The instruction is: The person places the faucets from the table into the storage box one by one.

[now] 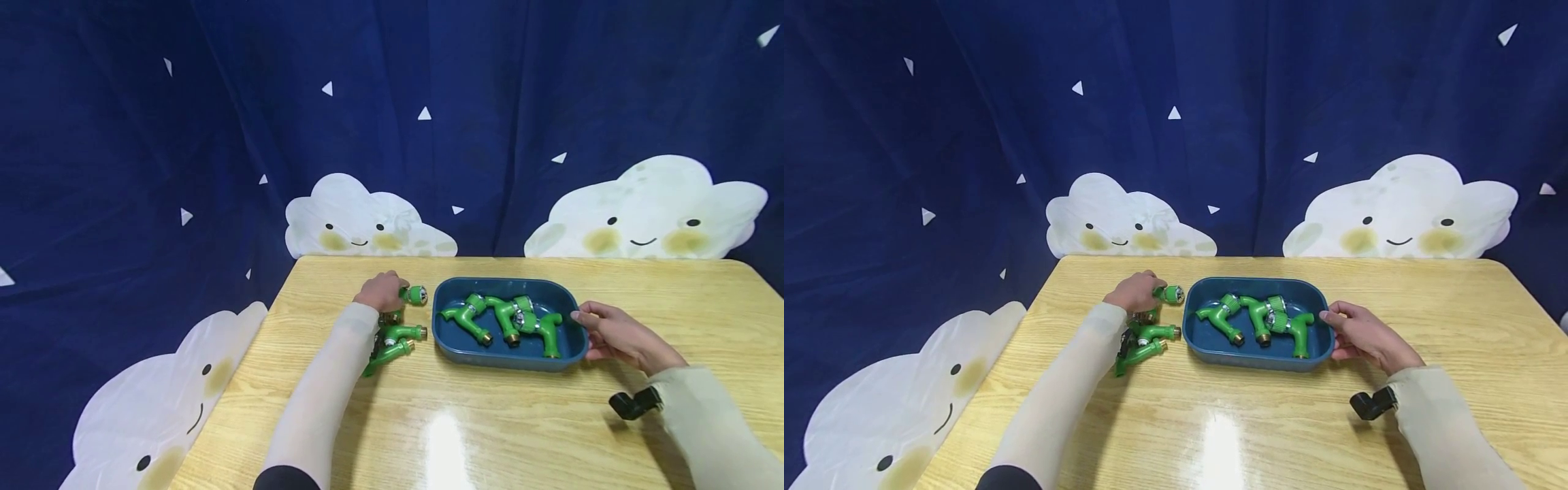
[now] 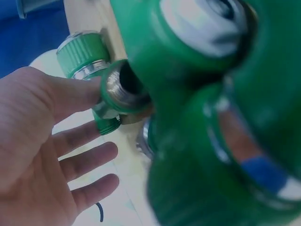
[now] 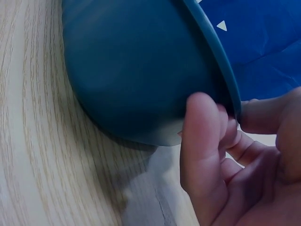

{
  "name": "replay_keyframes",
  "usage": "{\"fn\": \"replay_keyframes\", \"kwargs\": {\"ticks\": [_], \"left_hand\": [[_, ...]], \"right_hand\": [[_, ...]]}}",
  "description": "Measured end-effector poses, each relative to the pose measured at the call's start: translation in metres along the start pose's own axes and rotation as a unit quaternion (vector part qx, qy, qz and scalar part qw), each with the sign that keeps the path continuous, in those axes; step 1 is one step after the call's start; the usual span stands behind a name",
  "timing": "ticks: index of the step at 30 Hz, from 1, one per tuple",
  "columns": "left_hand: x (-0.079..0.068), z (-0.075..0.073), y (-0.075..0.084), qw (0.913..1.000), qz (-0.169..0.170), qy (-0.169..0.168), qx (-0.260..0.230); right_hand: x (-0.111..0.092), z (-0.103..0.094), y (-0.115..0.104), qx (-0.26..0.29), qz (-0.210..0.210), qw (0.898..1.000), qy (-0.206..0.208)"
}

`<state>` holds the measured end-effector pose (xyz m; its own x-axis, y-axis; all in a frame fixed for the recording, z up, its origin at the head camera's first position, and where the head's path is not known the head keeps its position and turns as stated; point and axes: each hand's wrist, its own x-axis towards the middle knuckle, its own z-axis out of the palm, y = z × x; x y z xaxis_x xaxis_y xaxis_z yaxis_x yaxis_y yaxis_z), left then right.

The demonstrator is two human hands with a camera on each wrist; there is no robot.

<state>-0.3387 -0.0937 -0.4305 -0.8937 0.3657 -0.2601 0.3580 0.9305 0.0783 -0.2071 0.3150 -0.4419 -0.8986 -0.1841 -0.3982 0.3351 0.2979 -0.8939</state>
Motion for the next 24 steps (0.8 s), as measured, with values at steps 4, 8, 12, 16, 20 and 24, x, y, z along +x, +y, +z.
{"fn": "replay_keyframes", "kwargs": {"ticks": [4,8,12,16,20,24], "left_hand": [[-0.002,0.001,-0.006,0.9997,-0.018,0.013,0.014],[-0.005,0.002,-0.011,0.997,-0.064,0.024,0.037],[-0.007,0.003,-0.017,0.9936,-0.102,0.033,0.038],[-0.008,0.005,-0.021,0.9947,-0.093,0.045,0.005],[-0.009,0.009,-0.026,0.9965,-0.031,0.053,-0.056],[-0.01,0.011,-0.029,0.9959,0.018,0.018,-0.087]], "right_hand": [[-0.001,0.001,0.0,0.006,0.0,1.0,-0.001],[0.0,0.0,0.0,0.01,0.004,1.0,0.001],[0.001,-0.001,0.0,0.003,0.005,1.0,0.005],[0.001,-0.001,-0.001,-0.007,0.004,1.0,0.005],[0.002,-0.001,-0.001,-0.006,0.004,1.0,0.003],[0.002,-0.001,0.0,-0.006,0.006,1.0,0.001]]}}
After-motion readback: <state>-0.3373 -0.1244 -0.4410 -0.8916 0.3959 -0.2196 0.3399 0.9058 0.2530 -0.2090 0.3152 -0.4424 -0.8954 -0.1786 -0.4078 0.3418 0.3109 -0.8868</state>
